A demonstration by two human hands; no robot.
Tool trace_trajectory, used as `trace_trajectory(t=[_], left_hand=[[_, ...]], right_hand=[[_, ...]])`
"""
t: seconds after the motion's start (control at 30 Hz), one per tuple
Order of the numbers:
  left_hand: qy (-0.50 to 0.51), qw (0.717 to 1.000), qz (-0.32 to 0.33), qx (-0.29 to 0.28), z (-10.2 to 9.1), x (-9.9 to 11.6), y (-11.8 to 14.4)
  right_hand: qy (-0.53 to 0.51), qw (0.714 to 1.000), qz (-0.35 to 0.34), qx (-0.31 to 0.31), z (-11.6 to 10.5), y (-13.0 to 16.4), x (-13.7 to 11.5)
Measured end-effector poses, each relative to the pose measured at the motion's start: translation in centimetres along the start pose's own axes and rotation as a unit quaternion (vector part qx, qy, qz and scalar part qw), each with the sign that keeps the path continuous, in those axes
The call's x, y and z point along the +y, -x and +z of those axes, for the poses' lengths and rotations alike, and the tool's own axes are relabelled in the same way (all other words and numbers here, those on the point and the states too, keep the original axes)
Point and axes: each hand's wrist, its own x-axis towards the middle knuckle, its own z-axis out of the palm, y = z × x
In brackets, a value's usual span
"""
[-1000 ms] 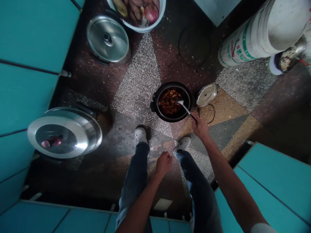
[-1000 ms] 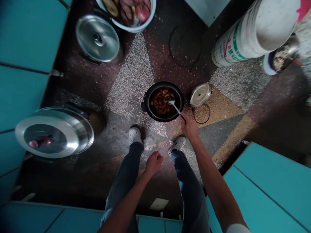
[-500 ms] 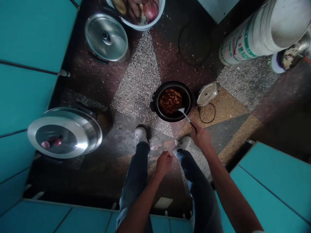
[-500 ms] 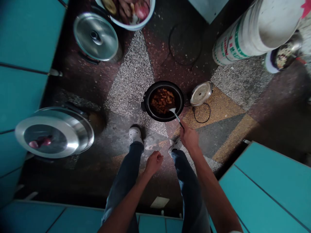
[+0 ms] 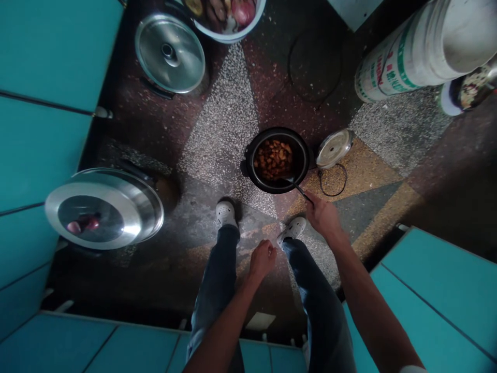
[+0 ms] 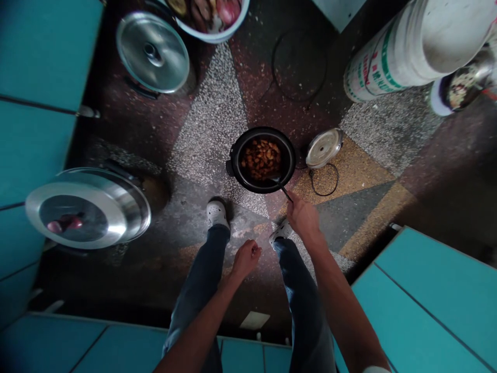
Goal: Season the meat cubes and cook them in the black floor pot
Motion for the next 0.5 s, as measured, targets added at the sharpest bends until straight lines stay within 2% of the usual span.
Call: trace_trajectory(t=[0.2, 0.4, 0.5], left_hand=[[0.003, 1.000, -0.003, 0.000, 0.0, 0.1, -0.2], [0.008, 1.000, 0.002, 0.012, 0.3, -0.2, -0.1], [0.011, 1.000, 0.009, 0.016, 0.3, -0.1, -0.2]], right_hand=[[0.001, 1.000, 0.019, -0.006, -0.9, -3.0, -1.9], [-0.013, 0.999, -0.026, 0.041, -0.9, -0.7, -1.1], [0.017, 0.997, -0.036, 0.062, 0.4, -2.0, -2.7]])
